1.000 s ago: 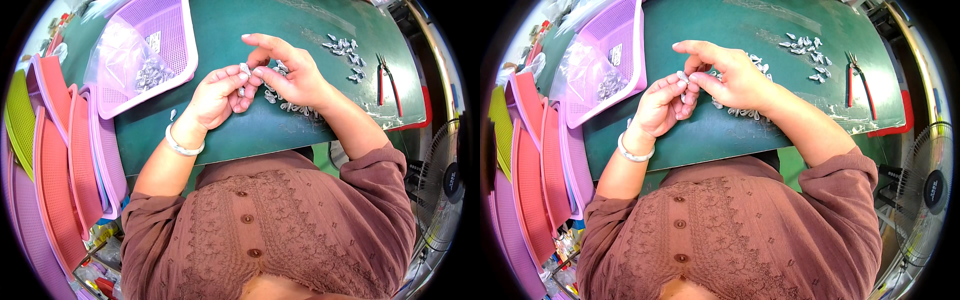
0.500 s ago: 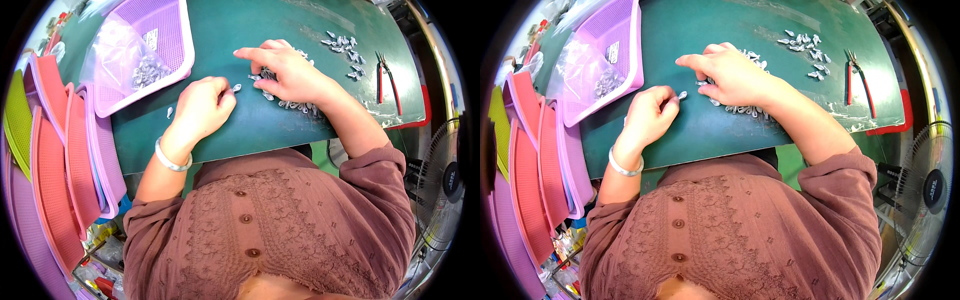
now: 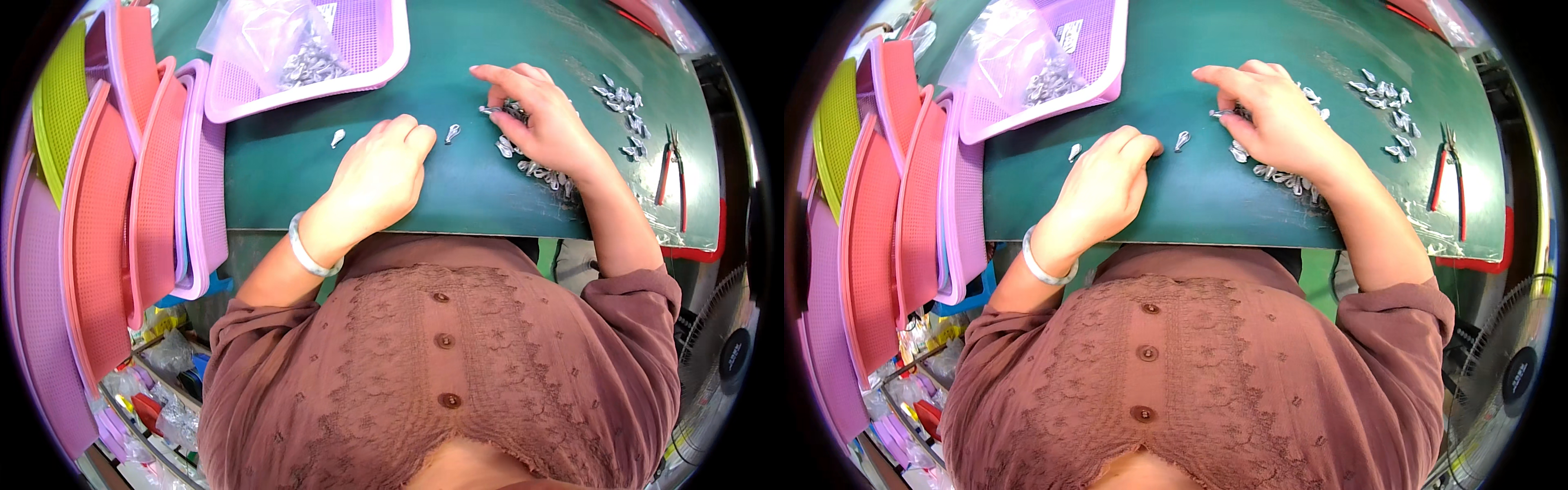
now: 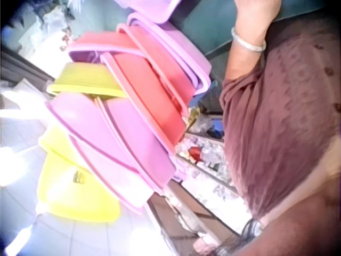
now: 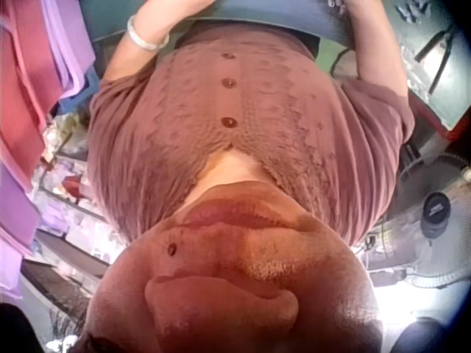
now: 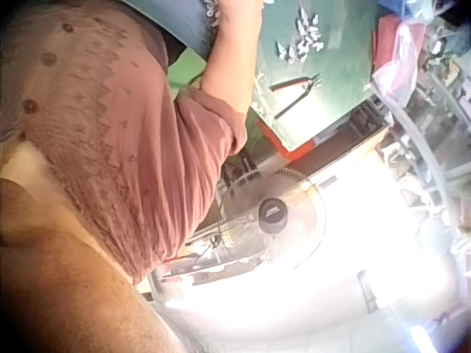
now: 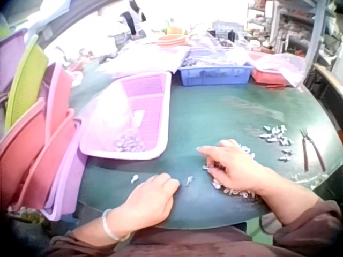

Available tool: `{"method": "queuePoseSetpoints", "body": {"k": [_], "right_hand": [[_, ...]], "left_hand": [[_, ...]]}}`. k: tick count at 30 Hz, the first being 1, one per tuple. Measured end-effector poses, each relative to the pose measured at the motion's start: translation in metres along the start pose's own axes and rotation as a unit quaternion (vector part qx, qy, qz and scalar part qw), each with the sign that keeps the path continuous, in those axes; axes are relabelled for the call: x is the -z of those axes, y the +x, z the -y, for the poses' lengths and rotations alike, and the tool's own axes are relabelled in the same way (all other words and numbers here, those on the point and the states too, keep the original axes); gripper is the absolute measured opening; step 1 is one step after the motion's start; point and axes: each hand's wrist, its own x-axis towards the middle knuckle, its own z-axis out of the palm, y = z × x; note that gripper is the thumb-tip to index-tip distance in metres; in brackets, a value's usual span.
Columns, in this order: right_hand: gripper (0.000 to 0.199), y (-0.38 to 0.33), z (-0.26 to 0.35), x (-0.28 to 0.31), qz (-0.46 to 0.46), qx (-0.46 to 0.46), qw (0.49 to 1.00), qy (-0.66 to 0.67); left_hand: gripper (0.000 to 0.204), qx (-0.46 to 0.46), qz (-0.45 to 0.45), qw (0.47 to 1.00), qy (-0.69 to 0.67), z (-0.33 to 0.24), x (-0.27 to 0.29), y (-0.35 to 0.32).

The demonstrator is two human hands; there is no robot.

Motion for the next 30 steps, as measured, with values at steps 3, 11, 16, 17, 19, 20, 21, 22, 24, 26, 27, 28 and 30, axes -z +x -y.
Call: {"method": "queuePoseSetpoints", "body": {"k": [3,11,16,17,19,20,21,22,24,26,27,28,30], "right_hand": [[0.043,0.000,0.001,0.000,-0.009,-0.013,1.000,0.022],[0.043,0.000,0.003,0.002,-0.014,-0.018,0.999,0.028],[0.043,-0.001,0.002,0.001,-0.026,-0.020,0.999,0.036],[0.045,-0.001,0.002,0.001,-0.022,-0.025,0.999,0.041],[0.049,-0.001,0.001,0.002,-0.012,-0.032,0.998,0.052],[0.049,-0.001,0.002,0.002,-0.013,-0.029,0.998,0.054],[0.049,-0.001,0.003,0.002,-0.013,-0.027,0.998,0.056],[0.049,0.000,0.003,0.002,-0.014,-0.025,0.998,0.057],[0.045,-0.001,0.002,0.001,-0.025,-0.022,0.998,0.057],[0.043,-0.001,0.002,0.000,-0.030,-0.021,0.997,0.061],[0.043,-0.001,0.002,0.000,-0.031,-0.021,0.997,0.064],[0.043,-0.001,0.002,0.000,-0.031,-0.021,0.997,0.067],[0.047,-0.002,0.001,0.002,-0.016,-0.028,0.997,0.070]], "left_hand": [[0.023,-0.009,-0.031,0.999,0.000,0.002,0.007,-0.014],[0.016,-0.011,-0.134,0.990,0.040,0.025,0.008,-0.043],[0.013,0.052,-0.223,0.973,-0.006,0.039,0.014,-0.053],[0.013,0.113,-0.219,0.968,-0.049,0.041,0.016,-0.052],[0.018,0.175,-0.221,0.955,-0.095,0.050,0.015,-0.050],[0.019,0.171,-0.190,0.964,-0.079,0.051,0.019,-0.047],[0.020,0.168,-0.159,0.971,-0.064,0.049,0.024,-0.044],[0.022,0.164,-0.128,0.977,-0.050,0.049,0.028,-0.041],[0.024,0.118,-0.100,0.988,-0.027,0.059,0.030,-0.035],[0.024,0.106,-0.063,0.992,-0.020,0.066,0.032,-0.031],[0.019,0.125,-0.054,0.990,-0.031,0.063,0.034,-0.029],[0.016,0.177,-0.049,0.979,-0.089,0.062,0.034,-0.028],[0.011,0.277,-0.036,0.939,-0.202,0.063,0.035,-0.025]]}}
